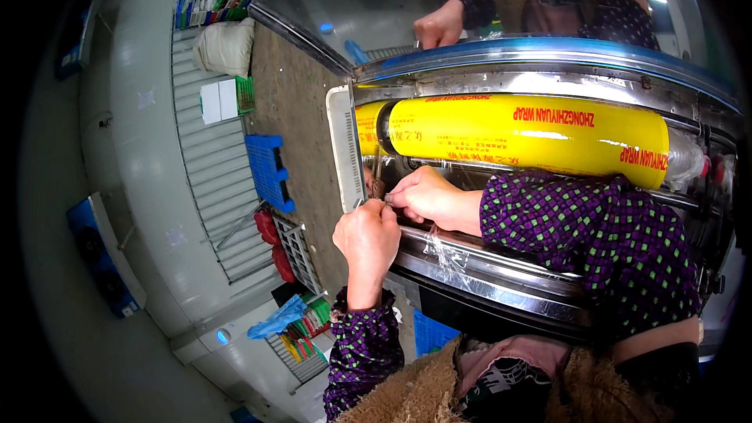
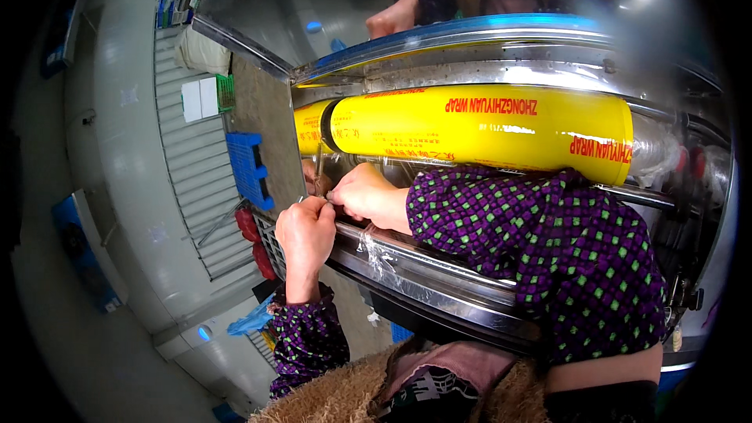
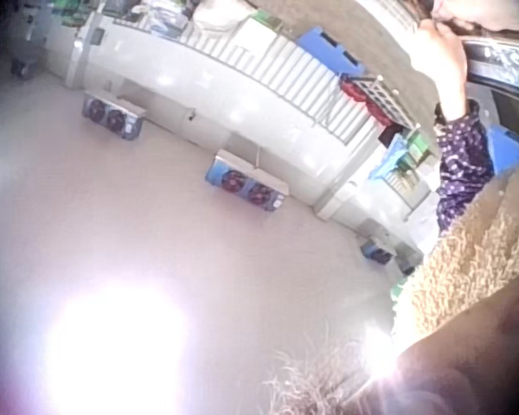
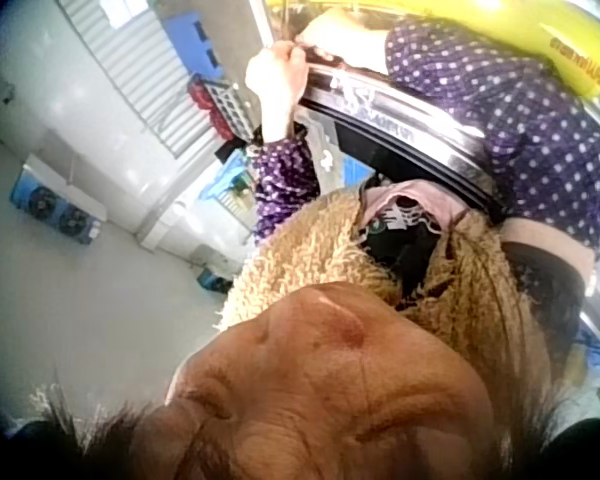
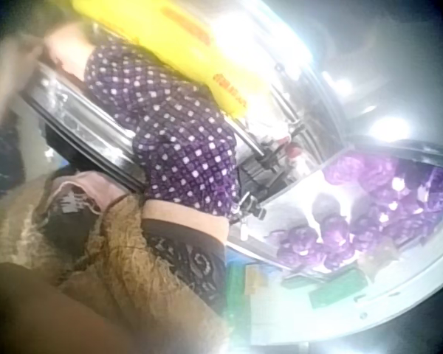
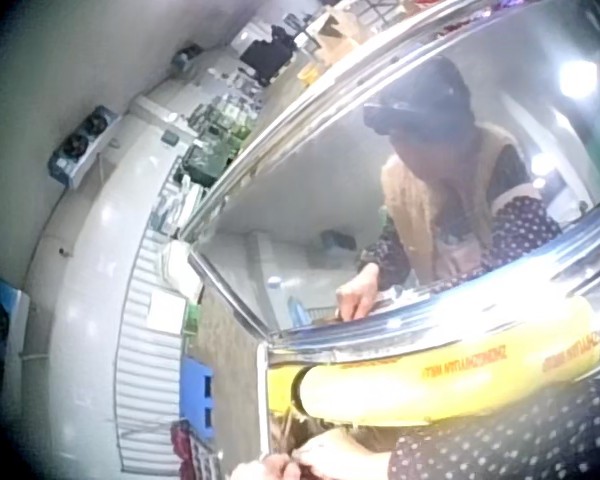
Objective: The person uses their hands to repair a metal film-wrapping machine on a stainless steel table, attaching a metal spring and inserting a small pin into a slot while surrounded by red cabbages.
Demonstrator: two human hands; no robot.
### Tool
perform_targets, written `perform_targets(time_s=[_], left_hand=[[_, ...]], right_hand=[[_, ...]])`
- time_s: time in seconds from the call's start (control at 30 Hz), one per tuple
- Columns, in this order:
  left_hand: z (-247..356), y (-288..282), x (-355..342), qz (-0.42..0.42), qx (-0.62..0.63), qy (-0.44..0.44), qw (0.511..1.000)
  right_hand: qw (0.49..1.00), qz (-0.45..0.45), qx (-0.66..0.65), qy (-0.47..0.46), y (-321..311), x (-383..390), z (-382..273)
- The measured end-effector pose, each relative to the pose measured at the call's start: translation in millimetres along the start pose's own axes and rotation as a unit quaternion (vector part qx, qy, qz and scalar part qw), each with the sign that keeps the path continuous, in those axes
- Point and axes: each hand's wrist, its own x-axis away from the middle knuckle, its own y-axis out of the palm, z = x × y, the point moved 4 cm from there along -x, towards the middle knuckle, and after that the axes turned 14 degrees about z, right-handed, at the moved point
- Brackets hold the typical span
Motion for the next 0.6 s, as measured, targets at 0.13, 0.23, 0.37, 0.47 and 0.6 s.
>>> perform_targets(time_s=[0.13,0.23,0.37,0.47,0.6], left_hand=[[5.6,-8.5,3.7,0.006,-0.03,0.03,0.999],[2.2,-3.6,8.0,0.076,0.101,0.003,0.992],[-15.5,-9.5,18.2,0.177,0.28,-0.095,0.939],[-27.3,-3.2,20.7,0.175,0.393,-0.137,0.892],[-27.7,5.8,27.3,0.101,0.489,-0.276,0.821]], right_hand=[[0.992,-0.003,0.123,-0.036,10.8,1.7,-4.0],[0.997,-0.021,0.078,0.007,2.0,-2.3,-2.7],[0.995,-0.017,0.102,-0.003,3.1,-2.8,-2.4],[0.993,-0.018,0.114,0.022,5.3,-3.6,-2.1],[0.991,-0.034,0.124,0.045,6.0,-3.0,-3.6]])
